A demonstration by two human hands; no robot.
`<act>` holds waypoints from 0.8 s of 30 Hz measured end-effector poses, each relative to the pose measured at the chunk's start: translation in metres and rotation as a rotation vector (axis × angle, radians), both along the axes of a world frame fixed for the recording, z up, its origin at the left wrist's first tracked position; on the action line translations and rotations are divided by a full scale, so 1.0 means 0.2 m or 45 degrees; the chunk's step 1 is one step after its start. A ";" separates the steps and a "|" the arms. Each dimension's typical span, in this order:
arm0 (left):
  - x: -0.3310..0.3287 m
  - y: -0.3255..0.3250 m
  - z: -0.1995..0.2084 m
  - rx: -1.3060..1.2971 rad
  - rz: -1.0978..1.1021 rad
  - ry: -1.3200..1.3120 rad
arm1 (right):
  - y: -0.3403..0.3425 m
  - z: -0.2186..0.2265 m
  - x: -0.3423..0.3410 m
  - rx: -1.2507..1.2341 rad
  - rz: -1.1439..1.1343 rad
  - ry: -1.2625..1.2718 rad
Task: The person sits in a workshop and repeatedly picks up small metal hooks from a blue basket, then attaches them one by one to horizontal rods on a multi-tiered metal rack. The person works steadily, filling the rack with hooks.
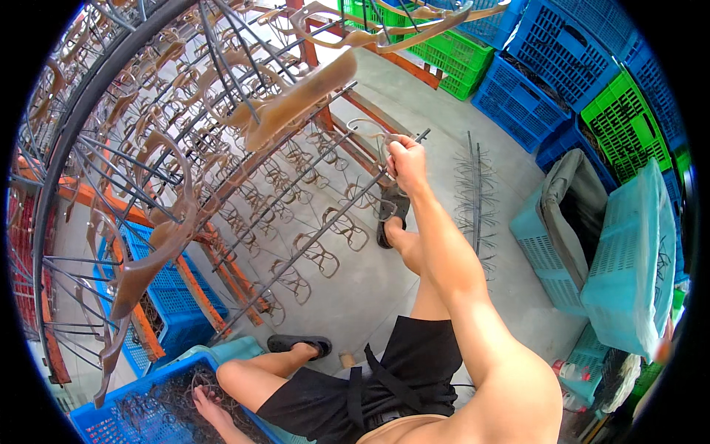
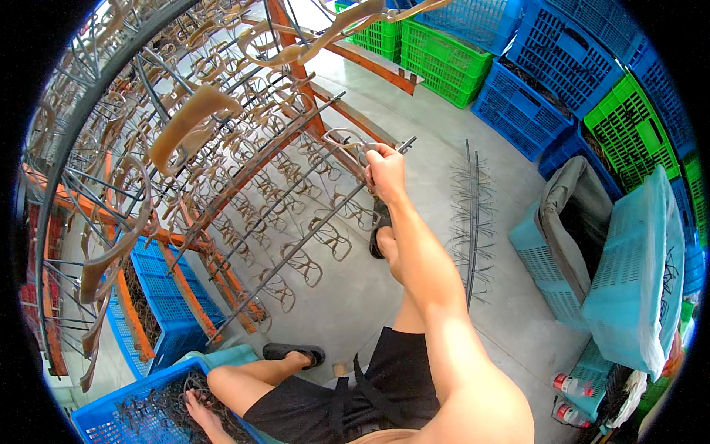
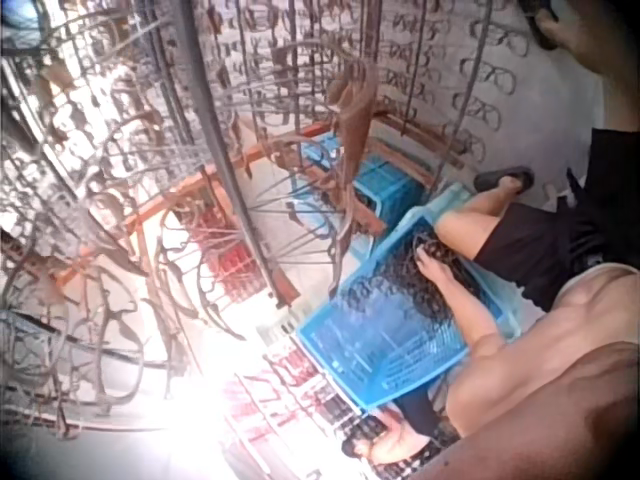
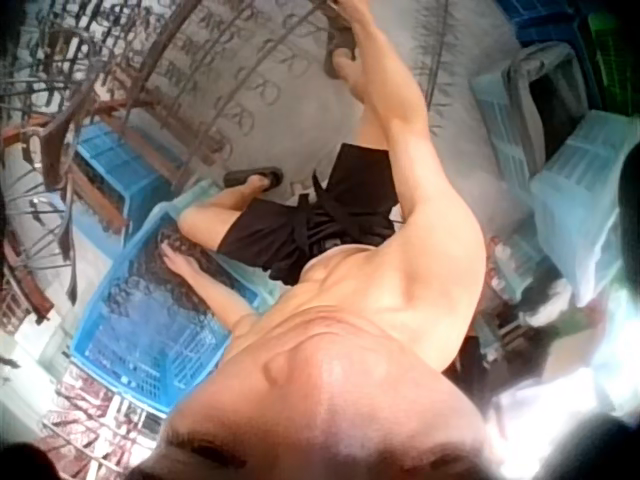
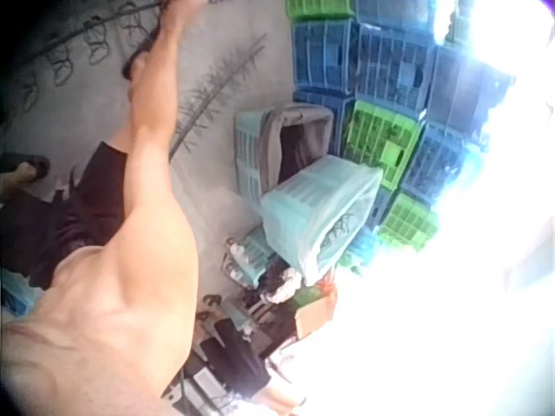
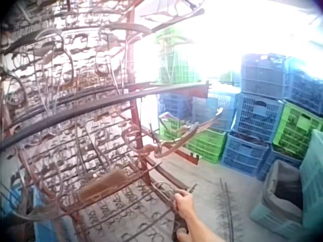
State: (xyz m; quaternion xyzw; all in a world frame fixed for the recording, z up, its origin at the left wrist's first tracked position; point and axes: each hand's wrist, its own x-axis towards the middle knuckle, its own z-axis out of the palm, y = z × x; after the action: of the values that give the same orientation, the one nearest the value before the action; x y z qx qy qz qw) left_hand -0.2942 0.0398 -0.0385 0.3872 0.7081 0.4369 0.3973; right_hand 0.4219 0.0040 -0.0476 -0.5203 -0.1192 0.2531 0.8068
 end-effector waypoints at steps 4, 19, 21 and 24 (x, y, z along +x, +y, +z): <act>0.07 0.00 0.01 -0.003 0.004 0.085 | 0.01 -0.01 0.00 0.015 -0.060 0.030; 0.03 -0.02 0.00 0.024 0.024 -0.015 | -0.15 -0.03 0.05 -0.028 -0.031 0.157; 0.06 -0.02 0.01 0.001 0.027 -0.007 | -0.15 -0.05 0.06 -0.068 -0.072 0.099; 0.04 -0.02 -0.01 -0.015 0.027 0.018 | -0.12 -0.06 0.05 -0.029 -0.032 0.114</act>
State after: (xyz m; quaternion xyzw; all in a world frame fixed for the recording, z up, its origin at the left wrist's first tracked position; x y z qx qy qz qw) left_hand -0.2870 0.0354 -0.0396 0.3803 0.7174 0.4343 0.3900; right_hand 0.4317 -0.0191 -0.0602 -0.5190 -0.0736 0.2672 0.8086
